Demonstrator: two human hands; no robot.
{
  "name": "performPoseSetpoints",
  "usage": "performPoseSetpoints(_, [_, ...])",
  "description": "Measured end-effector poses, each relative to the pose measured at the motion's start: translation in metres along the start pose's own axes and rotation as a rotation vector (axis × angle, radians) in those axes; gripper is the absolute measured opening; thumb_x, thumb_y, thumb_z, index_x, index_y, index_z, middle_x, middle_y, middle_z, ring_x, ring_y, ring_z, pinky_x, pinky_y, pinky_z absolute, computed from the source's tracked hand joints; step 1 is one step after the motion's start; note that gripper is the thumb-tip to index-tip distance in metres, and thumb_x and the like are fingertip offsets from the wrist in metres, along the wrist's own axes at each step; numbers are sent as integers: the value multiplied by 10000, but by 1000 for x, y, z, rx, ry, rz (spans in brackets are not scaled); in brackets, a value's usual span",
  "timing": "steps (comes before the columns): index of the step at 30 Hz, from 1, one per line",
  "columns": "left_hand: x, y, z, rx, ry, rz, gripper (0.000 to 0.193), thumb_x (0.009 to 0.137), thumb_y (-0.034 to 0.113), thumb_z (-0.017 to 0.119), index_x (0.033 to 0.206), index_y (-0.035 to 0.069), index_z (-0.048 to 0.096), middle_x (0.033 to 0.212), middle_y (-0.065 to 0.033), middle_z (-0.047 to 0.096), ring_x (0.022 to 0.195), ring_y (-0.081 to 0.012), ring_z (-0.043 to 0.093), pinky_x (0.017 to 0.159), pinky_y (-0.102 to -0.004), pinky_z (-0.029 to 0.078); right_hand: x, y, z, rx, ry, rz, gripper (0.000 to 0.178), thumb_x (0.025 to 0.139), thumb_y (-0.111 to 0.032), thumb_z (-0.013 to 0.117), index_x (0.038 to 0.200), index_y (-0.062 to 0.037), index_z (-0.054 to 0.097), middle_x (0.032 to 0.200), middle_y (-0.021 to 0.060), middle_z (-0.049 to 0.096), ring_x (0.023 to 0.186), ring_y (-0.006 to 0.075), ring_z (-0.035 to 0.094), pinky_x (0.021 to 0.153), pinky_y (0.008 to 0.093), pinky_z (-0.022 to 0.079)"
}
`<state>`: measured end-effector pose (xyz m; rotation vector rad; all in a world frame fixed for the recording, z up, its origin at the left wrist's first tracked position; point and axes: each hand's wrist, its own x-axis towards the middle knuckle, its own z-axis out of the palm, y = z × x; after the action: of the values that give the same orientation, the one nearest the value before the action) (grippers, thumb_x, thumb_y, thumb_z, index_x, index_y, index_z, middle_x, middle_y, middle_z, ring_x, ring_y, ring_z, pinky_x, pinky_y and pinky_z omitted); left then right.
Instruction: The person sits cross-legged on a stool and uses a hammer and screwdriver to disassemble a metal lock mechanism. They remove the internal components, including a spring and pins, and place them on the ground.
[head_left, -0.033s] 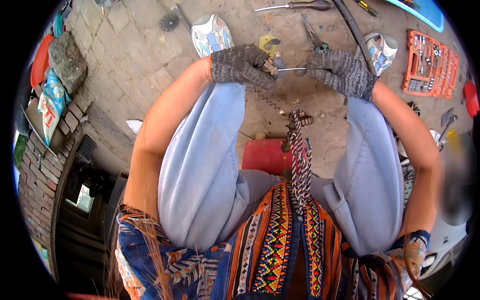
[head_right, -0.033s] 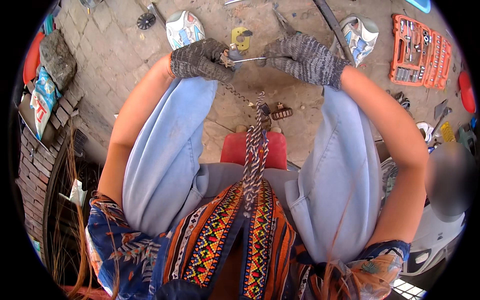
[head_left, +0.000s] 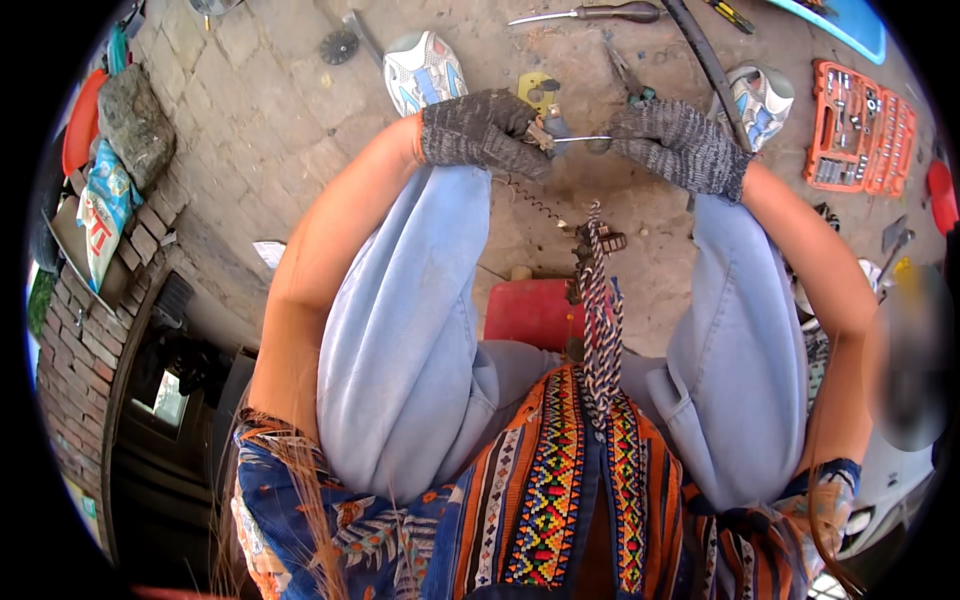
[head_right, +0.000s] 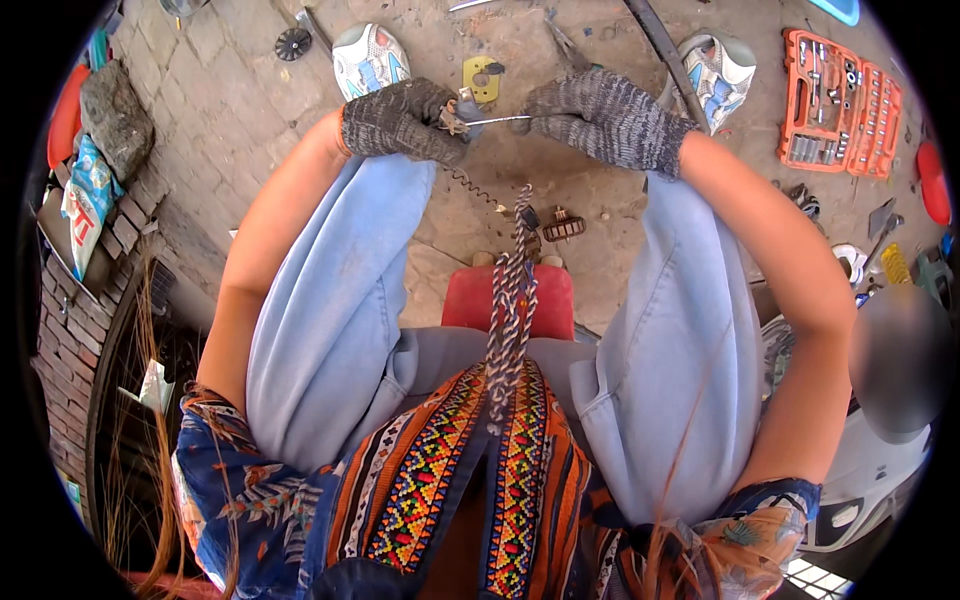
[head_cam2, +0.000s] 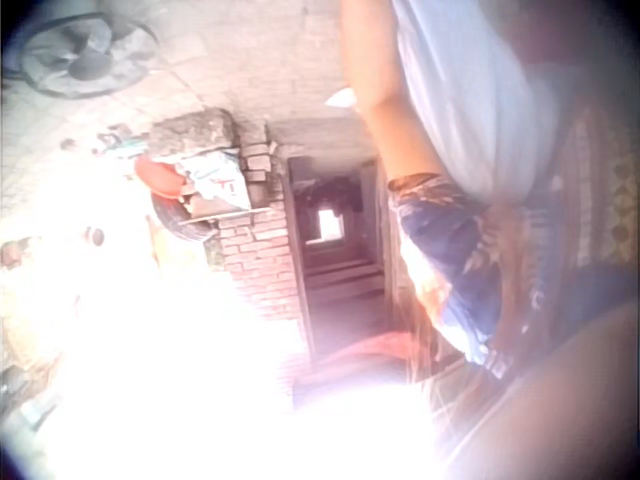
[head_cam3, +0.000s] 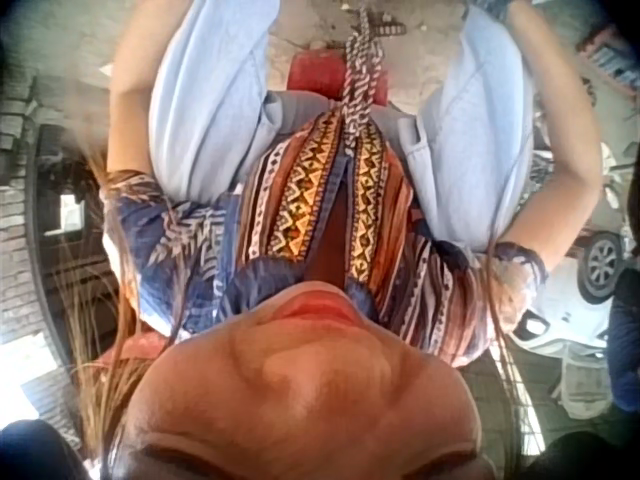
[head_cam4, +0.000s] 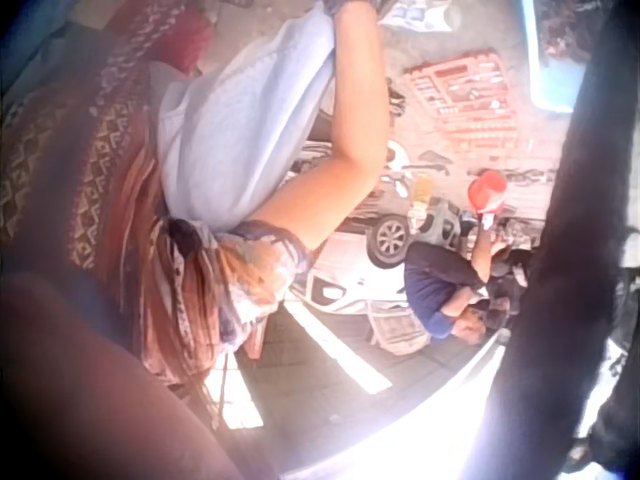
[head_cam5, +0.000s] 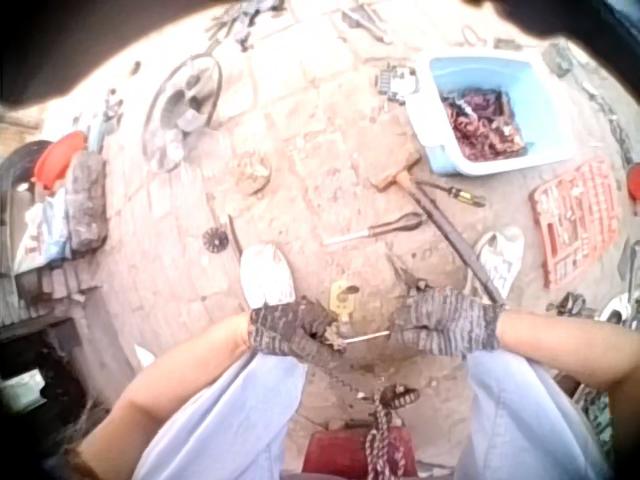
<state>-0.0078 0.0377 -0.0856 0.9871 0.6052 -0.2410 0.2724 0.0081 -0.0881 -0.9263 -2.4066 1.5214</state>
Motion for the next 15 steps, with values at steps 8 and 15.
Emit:
performPoseSetpoints(8, [4,-6,-8,-35,42,20,290,786,188,685,1023,23,648,927,-38,660,839,-85,590,720,-250,485,5,-7,-3,-265,-16,47,244,864,-169,523,1081,-100,612,1001,110,616,870,285,603,742,384,493])
performPoseSetpoints(15, [12,-17,-12,-200,72,-49,317,811,175,662,1092,34,621,957,-39,654,894,-73,585,732,-231,483,15,-28,-35,-860,-16,-47,300,834,-137,488,1122,-127,572,921,75,598,848,224,608,676,362,495])
